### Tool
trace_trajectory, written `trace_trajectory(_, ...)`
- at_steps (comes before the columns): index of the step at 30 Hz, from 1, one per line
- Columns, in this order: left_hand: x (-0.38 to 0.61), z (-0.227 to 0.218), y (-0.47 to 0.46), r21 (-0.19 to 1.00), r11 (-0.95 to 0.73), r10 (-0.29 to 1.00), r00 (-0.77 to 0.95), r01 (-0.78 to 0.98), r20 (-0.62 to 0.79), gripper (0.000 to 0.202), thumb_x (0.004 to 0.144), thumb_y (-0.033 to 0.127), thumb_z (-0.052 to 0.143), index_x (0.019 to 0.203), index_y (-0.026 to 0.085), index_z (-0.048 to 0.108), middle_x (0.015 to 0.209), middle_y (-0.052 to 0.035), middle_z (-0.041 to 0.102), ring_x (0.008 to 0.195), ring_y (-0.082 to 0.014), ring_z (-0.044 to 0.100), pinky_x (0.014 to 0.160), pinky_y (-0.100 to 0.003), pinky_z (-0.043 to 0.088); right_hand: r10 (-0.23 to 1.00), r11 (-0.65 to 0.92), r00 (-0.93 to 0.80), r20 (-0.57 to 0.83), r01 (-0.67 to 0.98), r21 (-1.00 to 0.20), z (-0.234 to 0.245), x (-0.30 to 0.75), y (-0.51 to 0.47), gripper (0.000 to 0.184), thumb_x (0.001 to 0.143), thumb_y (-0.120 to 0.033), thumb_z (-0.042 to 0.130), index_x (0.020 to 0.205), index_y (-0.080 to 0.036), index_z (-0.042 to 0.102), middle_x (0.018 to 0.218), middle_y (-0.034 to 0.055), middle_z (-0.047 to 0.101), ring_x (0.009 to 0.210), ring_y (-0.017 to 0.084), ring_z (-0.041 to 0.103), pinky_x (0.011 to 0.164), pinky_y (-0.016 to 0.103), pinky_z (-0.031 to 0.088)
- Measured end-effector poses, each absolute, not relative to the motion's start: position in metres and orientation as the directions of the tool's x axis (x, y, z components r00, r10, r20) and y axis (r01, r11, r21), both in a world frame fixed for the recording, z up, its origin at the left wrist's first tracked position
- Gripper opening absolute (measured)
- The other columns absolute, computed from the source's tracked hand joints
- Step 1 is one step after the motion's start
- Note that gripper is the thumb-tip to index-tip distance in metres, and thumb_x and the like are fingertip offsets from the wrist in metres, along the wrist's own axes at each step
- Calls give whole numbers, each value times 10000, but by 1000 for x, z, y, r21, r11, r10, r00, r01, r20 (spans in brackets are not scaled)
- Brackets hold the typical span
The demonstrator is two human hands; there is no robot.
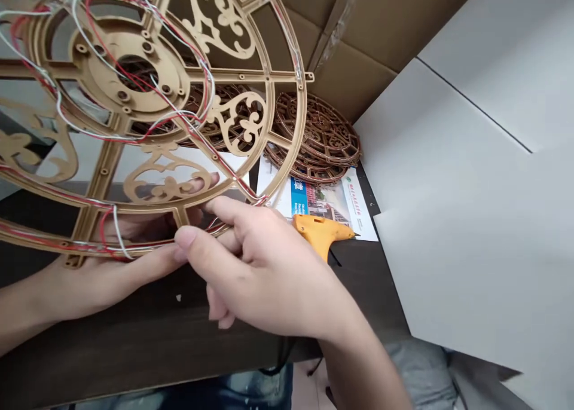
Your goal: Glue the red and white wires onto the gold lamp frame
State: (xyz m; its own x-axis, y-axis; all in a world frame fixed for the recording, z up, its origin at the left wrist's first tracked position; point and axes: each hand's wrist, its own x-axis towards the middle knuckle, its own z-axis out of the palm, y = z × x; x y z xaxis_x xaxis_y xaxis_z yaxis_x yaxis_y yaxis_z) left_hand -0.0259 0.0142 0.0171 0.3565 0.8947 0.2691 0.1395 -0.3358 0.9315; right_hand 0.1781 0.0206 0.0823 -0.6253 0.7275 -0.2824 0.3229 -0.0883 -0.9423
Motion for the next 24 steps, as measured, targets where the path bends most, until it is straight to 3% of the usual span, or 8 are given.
trace_trajectory(4, -27, 15, 16, 878, -431, 855, 403, 207, 325, 298, 955, 287, 638, 1247, 252, 687, 1033, -25, 779, 1179, -264, 666, 1130, -458, 484, 815, 20, -554, -167, 316, -949, 77, 179, 18, 230, 1035, -446, 528, 1024, -239, 627, 502, -86, 596, 397, 77, 561, 444, 162, 473)
trace_trajectory(8, -23, 11, 18, 862, -451, 848, 413, 234, 332, 264, 973, 269, 607, 1221, 236, 691, 1056, -24, 774, 1126, -249, 691, 1089, -429, 518, 878, 99, -473, -67, 317, -943, 67, 178, 18, 220, 1006, -427, 599, 1095, -247, 687, 511, -83, 593, 383, 80, 547, 420, 179, 454)
trace_trajectory(12, -18, 9, 18, 866, -447, 867, 347, 225, 358, 256, 945, 287, 656, 1192, 230, 688, 1198, -19, 742, 1218, -248, 647, 1143, -409, 468, 915, 309, -381, 134, 447, -839, 60, 176, 19, 203, 1005, -389, 606, 970, -243, 743, 495, -75, 561, 412, 67, 499, 446, 204, 402)
trace_trajectory(16, -17, 5, 17, 828, -437, 887, 322, 352, 331, 232, 968, 346, 608, 1153, 223, 676, 1102, -13, 757, 1166, -224, 666, 1125, -416, 485, 869, 495, -299, 395, 489, -718, 58, 175, 18, 127, 954, -251, 662, 851, -210, 725, 559, -65, 587, 482, 55, 489, 482, 202, 404)
trace_trajectory(20, -18, 2, 17, 799, -403, 909, 300, 446, 291, 223, 976, 378, 571, 1069, 207, 678, 923, -5, 751, 923, -203, 709, 939, -389, 588, 793, 597, -248, 556, 498, -629, 54, 175, 19, 41, 919, -164, 671, 933, -181, 706, 647, -61, 620, 543, 46, 546, 524, 192, 451)
trace_trajectory(24, -17, 0, 17, 800, -466, 876, 324, 378, 357, 328, 973, 348, 605, 1276, 230, 647, 1122, -24, 769, 1109, -210, 704, 1060, -395, 553, 756, 629, -261, 600, 541, -558, 46, 175, 23, 191, 908, -172, 712, 1095, -158, 677, 615, -95, 556, 517, 30, 511, 549, 184, 473)
